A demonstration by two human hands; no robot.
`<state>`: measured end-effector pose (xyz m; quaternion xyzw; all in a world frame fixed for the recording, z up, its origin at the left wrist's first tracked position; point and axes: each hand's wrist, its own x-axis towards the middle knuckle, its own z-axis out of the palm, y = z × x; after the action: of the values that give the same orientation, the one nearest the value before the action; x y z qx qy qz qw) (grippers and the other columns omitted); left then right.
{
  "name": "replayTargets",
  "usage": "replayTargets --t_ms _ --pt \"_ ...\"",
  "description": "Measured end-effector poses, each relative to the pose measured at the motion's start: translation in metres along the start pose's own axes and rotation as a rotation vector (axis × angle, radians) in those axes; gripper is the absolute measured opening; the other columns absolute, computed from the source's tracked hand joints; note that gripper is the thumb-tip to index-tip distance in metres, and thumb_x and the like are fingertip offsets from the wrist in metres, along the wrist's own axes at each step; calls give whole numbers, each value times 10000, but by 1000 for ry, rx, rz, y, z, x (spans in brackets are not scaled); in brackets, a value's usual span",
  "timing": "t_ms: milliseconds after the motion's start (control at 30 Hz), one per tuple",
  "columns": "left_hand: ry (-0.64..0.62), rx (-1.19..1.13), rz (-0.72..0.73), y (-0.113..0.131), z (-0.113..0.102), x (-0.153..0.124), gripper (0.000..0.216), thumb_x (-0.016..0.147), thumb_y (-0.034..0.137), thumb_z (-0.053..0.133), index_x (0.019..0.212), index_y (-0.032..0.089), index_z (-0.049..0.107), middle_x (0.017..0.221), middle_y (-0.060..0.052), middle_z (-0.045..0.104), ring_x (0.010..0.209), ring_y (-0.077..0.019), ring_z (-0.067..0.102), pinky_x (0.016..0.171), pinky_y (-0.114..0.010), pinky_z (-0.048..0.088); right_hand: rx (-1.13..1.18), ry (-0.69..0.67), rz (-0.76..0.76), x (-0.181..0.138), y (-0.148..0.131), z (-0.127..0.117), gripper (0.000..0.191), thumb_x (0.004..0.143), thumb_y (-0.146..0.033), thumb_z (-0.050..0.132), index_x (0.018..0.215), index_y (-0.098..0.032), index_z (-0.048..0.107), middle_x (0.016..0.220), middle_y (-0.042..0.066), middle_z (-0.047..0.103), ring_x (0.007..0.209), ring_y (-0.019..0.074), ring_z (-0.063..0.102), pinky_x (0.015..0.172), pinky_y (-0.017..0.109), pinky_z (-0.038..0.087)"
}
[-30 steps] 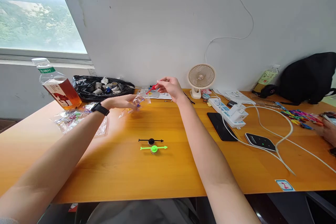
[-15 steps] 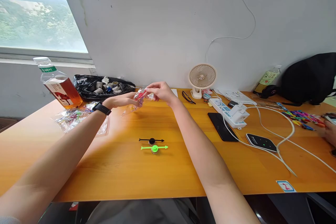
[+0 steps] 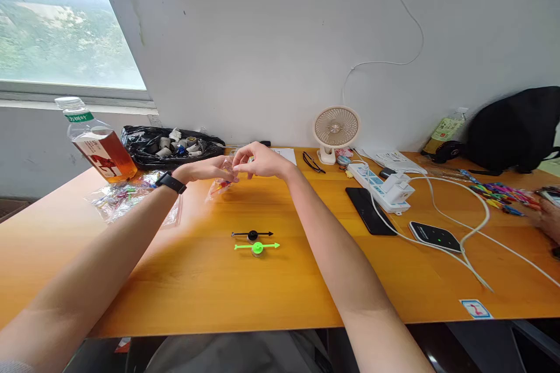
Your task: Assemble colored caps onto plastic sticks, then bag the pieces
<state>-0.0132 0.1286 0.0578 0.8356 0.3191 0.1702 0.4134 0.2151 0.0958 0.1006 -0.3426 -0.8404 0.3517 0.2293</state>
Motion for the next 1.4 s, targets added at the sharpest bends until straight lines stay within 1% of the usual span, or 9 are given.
replayTargets --t_ms 167,367,567,733,800,967,1033,1233,1400 --pt "-51 -204 74 -7 0 -3 574 833 454 857 1285 191 620 943 -54 730 825 -215 706 758 -312 527 -72 219 -84 7 6 0 102 797 -200 613 803 -162 708 817 15 693 739 137 621 653 238 451" --pt "-66 -595 135 -32 19 1 901 753 442 939 1520 194 537 1322 -213 707 1204 -354 691 993 -460 536 10 381 -204 8 -1 0 107 785 -249 598 715 -169 611 850 18 632 698 128 549 617 255 404" --pt "9 -532 112 -41 40 15 571 771 367 936 1272 178 740 1176 -137 770 1035 -256 727 884 -351 553 -116 314 -145 2 0 -9 53 780 -207 597 784 -170 634 894 30 662 763 148 608 682 264 444" --pt "280 -401 52 -40 45 24 432 768 482 914 994 126 818 1022 -122 792 875 -225 715 746 -305 525 -270 519 -158 -5 -8 -17 178 818 -217 665 987 -183 621 1085 52 663 757 133 585 693 266 448" --pt "356 -416 38 -42 46 25 500 760 507 912 1076 133 808 1053 -125 796 900 -235 721 756 -311 529 -315 380 -104 -10 -16 -18 127 859 -261 676 947 -179 637 993 44 688 749 140 578 682 263 429" --pt "383 -445 35 -52 51 29 593 722 558 918 1097 123 769 1021 -126 797 880 -244 727 758 -336 549 -419 -636 180 -14 -27 0 296 799 -439 820 903 -169 760 946 37 755 840 168 652 677 248 417" --pt "417 -447 40 -55 55 32 568 740 570 903 1065 127 759 1058 -135 795 925 -255 734 790 -347 557 -455 -844 284 -9 -22 20 377 729 -491 878 883 -163 773 888 22 757 829 173 662 676 248 426" --pt "427 -477 103 -58 68 40 607 695 479 962 1120 139 695 1174 -167 776 1090 -294 738 977 -427 551 -477 -997 224 10 -6 74 263 660 -300 931 805 -145 777 724 -20 715 716 153 624 621 254 404" --pt "457 -392 116 -60 67 41 466 768 471 873 1049 128 731 1031 -123 791 964 -285 741 849 -374 572 -273 -651 55 5 -12 47 178 760 -217 819 920 -142 800 795 2 758 697 136 659 593 230 426"
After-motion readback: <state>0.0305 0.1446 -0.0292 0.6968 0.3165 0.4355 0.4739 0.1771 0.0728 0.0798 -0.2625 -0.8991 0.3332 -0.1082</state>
